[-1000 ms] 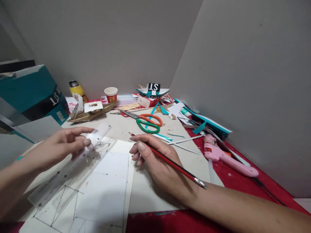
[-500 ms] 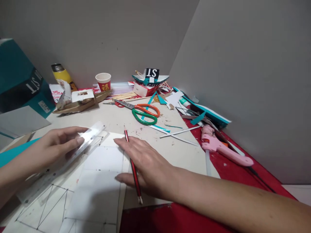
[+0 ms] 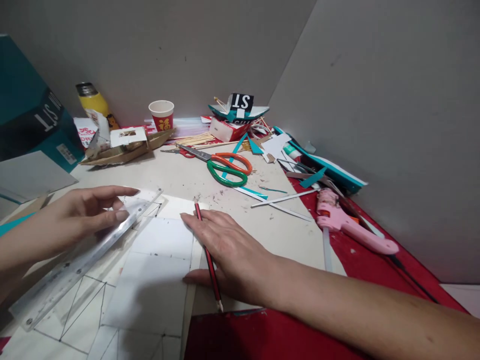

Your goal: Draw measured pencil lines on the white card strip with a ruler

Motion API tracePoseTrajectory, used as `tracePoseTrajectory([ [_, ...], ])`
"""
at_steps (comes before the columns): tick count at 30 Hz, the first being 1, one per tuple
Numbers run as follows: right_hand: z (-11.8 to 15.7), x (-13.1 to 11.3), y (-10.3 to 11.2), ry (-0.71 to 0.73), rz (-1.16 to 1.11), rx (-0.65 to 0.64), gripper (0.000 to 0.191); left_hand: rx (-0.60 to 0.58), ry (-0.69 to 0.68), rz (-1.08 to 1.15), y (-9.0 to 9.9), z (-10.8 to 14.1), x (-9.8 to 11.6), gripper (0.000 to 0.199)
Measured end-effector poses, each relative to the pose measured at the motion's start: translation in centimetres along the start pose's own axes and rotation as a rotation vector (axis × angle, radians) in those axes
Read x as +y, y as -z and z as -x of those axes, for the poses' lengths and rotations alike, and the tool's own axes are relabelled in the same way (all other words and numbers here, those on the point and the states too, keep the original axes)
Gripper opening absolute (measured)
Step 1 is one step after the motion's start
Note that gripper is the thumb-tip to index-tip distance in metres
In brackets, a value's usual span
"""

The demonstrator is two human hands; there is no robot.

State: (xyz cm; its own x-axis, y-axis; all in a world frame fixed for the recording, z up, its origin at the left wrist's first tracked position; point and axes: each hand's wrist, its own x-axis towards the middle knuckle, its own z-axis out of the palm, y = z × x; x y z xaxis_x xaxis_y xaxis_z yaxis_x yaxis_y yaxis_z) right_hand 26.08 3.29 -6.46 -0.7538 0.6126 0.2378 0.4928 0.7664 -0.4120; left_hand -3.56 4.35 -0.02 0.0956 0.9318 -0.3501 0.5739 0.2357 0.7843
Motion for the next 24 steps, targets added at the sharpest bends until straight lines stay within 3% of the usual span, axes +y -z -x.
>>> tracePoseTrajectory([
  [3,0.2,0.1,-0.2,0.0,-0.002,0.001,0.086,-0.051,0.002,-0.075,0.4,0.2,-0.3,0.077],
  [7,0.5,0.0,0.1,-0.064,-0.077,0.028,0.078,-0.054,-0.008,-0.083,0.3,0.2,-0.3,0.067],
  [12,0.2,-0.9,1.1,-0.174,-0.266,0.044,0.058,-0.049,0.035,0.124,-0.6,-0.4,-0.7,0.054],
  [15,-0.4,-1.7,1.6,-0.306,-0.372,0.087,0.048,-0.048,0.04,0.17,-1.0,-0.8,-1.5,0.052],
  [19,-1.2,-2.0,2.2,-0.525,-0.673,0.142,0.032,-0.03,0.027,0.17,-1.1,-1.1,-2.1,0.053],
  [24,-2.2,-0.9,2.7,-0.652,-0.946,0.191,0.033,0.041,-0.042,0.214,-0.6,-0.9,-1.2,0.061],
])
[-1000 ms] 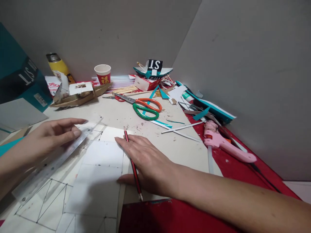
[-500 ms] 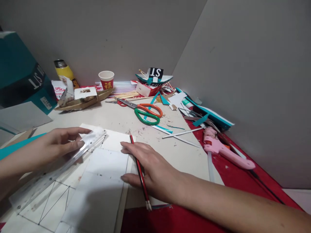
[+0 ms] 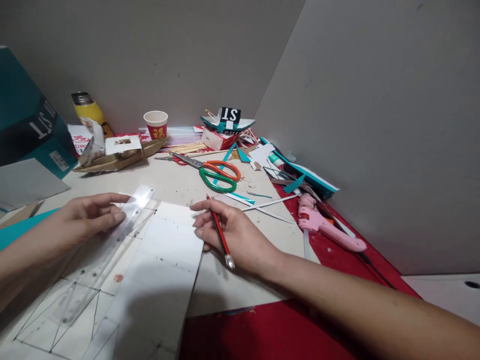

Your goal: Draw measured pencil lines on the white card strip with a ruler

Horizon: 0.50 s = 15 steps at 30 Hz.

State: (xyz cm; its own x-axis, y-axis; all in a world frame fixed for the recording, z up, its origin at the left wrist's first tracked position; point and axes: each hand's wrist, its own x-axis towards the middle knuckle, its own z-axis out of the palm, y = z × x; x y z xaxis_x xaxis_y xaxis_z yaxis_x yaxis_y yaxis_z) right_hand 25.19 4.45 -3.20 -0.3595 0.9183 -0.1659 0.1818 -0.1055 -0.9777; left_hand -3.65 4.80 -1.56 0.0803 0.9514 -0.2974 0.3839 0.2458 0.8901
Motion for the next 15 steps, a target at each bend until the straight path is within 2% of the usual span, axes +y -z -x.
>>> tracePoseTrajectory([
  [4,-1.0,0.5,0.4,-0.01,-0.033,0.064,0.031,0.041,0.01,-0.007,0.2,0.1,0.2,0.063],
  [7,-1.4,1.1,0.4,0.009,-0.009,0.072,0.029,-0.025,-0.005,0.034,0.2,-0.1,-0.3,0.063],
  [10,-1.7,1.5,0.6,0.096,0.125,0.095,0.027,-0.069,-0.003,0.174,0.1,-0.1,-0.6,0.078],
  [15,-1.1,1.1,0.9,0.296,0.423,0.212,0.029,-0.004,0.012,0.334,-0.7,0.4,0.2,0.113],
])
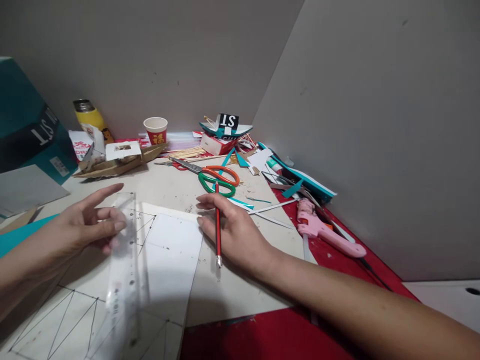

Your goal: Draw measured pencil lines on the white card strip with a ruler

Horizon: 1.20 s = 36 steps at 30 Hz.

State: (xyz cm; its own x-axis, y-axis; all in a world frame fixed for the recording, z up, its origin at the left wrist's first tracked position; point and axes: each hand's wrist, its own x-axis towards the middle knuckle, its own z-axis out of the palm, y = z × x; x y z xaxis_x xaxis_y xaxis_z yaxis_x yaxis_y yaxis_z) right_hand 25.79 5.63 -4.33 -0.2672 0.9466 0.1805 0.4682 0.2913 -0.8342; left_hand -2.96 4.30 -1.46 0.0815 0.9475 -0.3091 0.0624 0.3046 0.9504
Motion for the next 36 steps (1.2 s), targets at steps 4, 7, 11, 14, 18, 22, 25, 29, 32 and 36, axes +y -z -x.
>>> tracePoseTrajectory([
  [4,1.8,-1.5,-0.2,0.012,-0.087,-0.076,0.033,0.056,-0.033,0.043,-1.5,0.6,0.4,0.116],
  [7,3.4,-2.3,-1.2,-0.012,-0.152,-0.239,0.056,0.118,-0.084,0.03,-3.0,1.2,0.4,0.114],
  [11,4.5,-2.3,-2.5,0.139,0.047,-0.304,0.084,0.087,-0.106,-0.002,-4.8,2.4,-0.4,0.108],
  [14,4.5,-1.8,-2.8,0.205,0.143,-0.287,0.064,0.059,-0.131,-0.02,-5.5,3.3,-1.0,0.1],
  [18,4.2,-1.4,-2.2,0.038,-0.048,-0.295,0.046,0.028,-0.112,-0.031,-5.7,3.9,-0.9,0.099],
  [22,3.4,-2.1,-0.3,-0.196,-0.256,-0.333,0.034,0.047,-0.124,-0.118,-4.6,3.7,0.1,0.093],
  [25,2.3,-1.9,1.4,-0.219,-0.285,-0.178,0.036,0.033,-0.149,-0.482,-3.0,3.2,0.5,0.054],
  [29,1.4,-0.2,2.0,-0.218,-0.285,-0.049,0.028,-0.136,0.013,-1.006,-2.1,2.9,-0.1,0.037],
  [32,1.1,0.9,1.1,-0.159,-0.218,-0.041,0.024,-0.139,0.105,-1.124,-2.8,3.3,-0.9,0.033],
  [36,0.8,1.4,-0.3,-0.048,-0.076,0.051,0.03,-0.155,0.115,-1.108,-4.0,4.1,-1.9,0.023],
])
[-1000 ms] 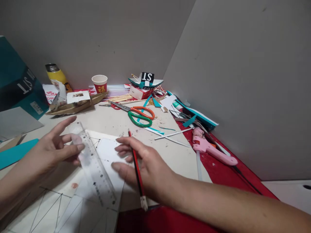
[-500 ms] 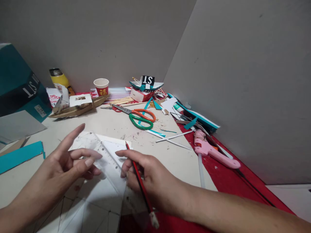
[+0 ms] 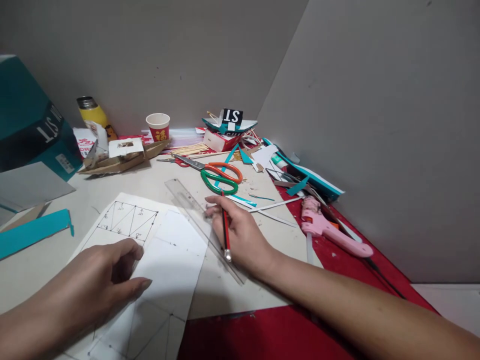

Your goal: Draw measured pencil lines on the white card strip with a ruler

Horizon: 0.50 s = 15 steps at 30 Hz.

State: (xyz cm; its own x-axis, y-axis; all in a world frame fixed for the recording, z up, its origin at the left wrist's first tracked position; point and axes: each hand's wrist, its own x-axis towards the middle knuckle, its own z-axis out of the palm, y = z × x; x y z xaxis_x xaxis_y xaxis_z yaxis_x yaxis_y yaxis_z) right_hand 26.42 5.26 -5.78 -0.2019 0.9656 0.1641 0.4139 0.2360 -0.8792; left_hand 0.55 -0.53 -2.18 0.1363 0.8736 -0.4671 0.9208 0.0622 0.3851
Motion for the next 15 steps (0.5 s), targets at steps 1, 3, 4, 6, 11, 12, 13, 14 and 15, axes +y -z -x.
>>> tracePoseTrajectory([
  [1,-0.1,0.1,-0.2,0.01,0.017,0.002,0.033,0.006,-0.019,0.006,-0.3,0.1,0.0,0.022],
  [3,-0.3,0.3,-0.4,0.001,0.028,-0.026,0.04,0.026,-0.061,0.019,-0.9,0.4,-0.1,0.019],
  [4,-0.3,0.4,-0.4,-0.013,0.022,-0.044,0.043,0.039,-0.081,0.024,-1.1,0.5,-0.1,0.017],
  [6,-0.3,0.3,-0.2,-0.045,-0.016,-0.078,0.047,0.081,-0.114,0.041,-1.6,0.9,-0.3,0.014],
  [11,-0.2,-1.2,0.9,-0.176,-0.041,-0.198,0.047,0.284,-0.217,0.189,-2.7,1.6,-0.7,0.014],
  [12,-0.2,-1.6,1.2,-0.206,-0.035,-0.221,0.046,0.3,-0.226,0.202,-2.8,1.7,-0.7,0.016],
  [13,-0.2,-1.9,1.4,-0.232,-0.037,-0.243,0.045,0.295,-0.227,0.21,-2.8,1.6,-0.8,0.019],
  [14,-0.3,-2.1,1.7,-0.254,-0.05,-0.268,0.045,0.275,-0.224,0.216,-2.8,1.6,-0.9,0.022],
  [15,-0.3,-2.2,1.9,-0.274,-0.071,-0.293,0.046,0.25,-0.218,0.221,-2.8,1.4,-1.0,0.025],
])
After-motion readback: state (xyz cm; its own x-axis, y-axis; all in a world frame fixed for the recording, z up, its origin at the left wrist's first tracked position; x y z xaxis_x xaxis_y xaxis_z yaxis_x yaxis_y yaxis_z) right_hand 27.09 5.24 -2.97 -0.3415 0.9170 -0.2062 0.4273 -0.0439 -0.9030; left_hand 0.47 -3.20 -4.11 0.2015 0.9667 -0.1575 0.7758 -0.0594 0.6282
